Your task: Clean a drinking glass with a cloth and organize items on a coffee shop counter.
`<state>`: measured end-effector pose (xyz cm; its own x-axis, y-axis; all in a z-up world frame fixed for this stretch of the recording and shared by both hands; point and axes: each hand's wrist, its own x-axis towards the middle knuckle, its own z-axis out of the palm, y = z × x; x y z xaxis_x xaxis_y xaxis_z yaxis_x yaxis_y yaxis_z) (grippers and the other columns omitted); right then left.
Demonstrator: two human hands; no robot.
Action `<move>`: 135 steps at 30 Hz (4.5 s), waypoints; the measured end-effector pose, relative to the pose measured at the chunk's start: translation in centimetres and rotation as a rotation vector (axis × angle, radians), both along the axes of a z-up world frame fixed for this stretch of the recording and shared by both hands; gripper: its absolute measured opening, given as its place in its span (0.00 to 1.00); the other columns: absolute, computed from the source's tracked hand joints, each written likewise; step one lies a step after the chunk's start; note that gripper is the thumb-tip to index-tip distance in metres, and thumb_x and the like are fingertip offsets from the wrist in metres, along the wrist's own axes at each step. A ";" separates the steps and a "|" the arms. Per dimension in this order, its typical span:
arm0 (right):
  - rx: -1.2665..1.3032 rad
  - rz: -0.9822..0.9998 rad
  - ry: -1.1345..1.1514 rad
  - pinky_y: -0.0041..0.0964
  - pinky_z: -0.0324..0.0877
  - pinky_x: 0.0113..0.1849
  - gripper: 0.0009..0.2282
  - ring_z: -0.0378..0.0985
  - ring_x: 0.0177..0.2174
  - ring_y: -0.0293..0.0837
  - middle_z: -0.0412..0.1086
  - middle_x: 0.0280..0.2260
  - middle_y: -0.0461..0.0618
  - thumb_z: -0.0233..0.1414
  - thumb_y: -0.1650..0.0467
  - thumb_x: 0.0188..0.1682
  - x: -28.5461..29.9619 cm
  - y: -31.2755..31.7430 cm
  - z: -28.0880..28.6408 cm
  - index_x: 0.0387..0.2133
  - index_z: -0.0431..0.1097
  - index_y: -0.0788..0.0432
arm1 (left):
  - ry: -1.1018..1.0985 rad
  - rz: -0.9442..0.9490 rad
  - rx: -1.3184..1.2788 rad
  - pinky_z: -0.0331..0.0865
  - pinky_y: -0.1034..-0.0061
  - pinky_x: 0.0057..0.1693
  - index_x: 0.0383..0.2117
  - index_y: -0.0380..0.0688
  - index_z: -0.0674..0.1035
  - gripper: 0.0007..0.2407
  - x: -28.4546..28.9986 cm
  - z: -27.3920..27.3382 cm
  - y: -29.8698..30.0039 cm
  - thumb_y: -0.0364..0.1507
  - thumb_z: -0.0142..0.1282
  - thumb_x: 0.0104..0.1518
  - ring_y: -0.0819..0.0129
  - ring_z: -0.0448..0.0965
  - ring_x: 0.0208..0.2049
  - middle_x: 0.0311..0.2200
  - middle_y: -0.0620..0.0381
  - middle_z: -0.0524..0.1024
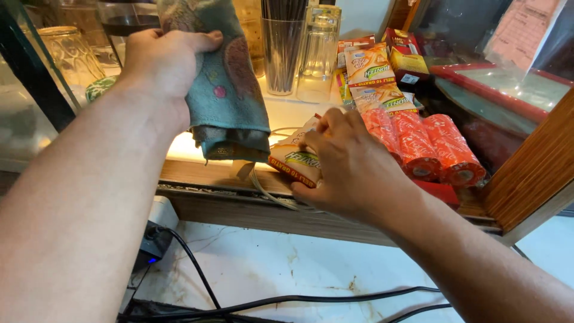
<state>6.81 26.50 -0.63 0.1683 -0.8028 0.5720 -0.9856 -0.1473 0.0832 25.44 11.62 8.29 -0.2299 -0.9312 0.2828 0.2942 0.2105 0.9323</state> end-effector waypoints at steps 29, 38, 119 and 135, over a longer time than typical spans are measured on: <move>-0.144 0.257 -1.744 0.52 0.83 0.38 0.10 0.80 0.35 0.45 0.70 0.43 0.55 0.45 0.68 0.58 -12.9 -7.4 6.1 0.49 0.57 0.58 | 0.084 -1.021 0.050 0.76 0.48 0.60 0.52 0.41 0.76 0.17 -5.8 -1.3 -0.3 0.38 0.52 0.62 0.56 0.83 0.50 0.48 0.46 0.81; 0.093 0.252 -1.742 0.44 0.80 0.39 0.18 0.80 0.39 0.43 0.73 0.46 0.51 0.41 0.60 0.57 -7.3 -4.6 4.8 0.55 0.60 0.56 | 0.330 -0.861 0.314 0.76 0.50 0.60 0.46 0.38 0.77 0.13 -11.7 -4.1 -2.5 0.34 0.46 0.66 0.52 0.83 0.46 0.44 0.45 0.81; -0.060 0.165 -1.896 0.55 0.81 0.42 0.15 0.83 0.39 0.50 0.77 0.42 0.54 0.51 0.68 0.51 -7.9 1.6 6.9 0.51 0.67 0.58 | -1.489 0.223 -0.422 0.76 0.62 0.50 0.39 0.33 0.83 0.15 -4.1 -9.6 -2.4 0.35 0.65 0.57 0.44 0.81 0.45 0.42 0.33 0.80; 0.275 0.082 -1.891 0.53 0.79 0.44 0.20 0.81 0.40 0.48 0.76 0.42 0.53 0.50 0.63 0.52 -6.6 0.1 7.5 0.56 0.64 0.57 | -0.172 0.284 0.214 0.66 0.77 0.24 0.32 0.32 0.76 0.04 -0.8 -4.7 3.0 0.22 0.52 0.62 0.73 0.73 0.20 0.24 0.53 0.76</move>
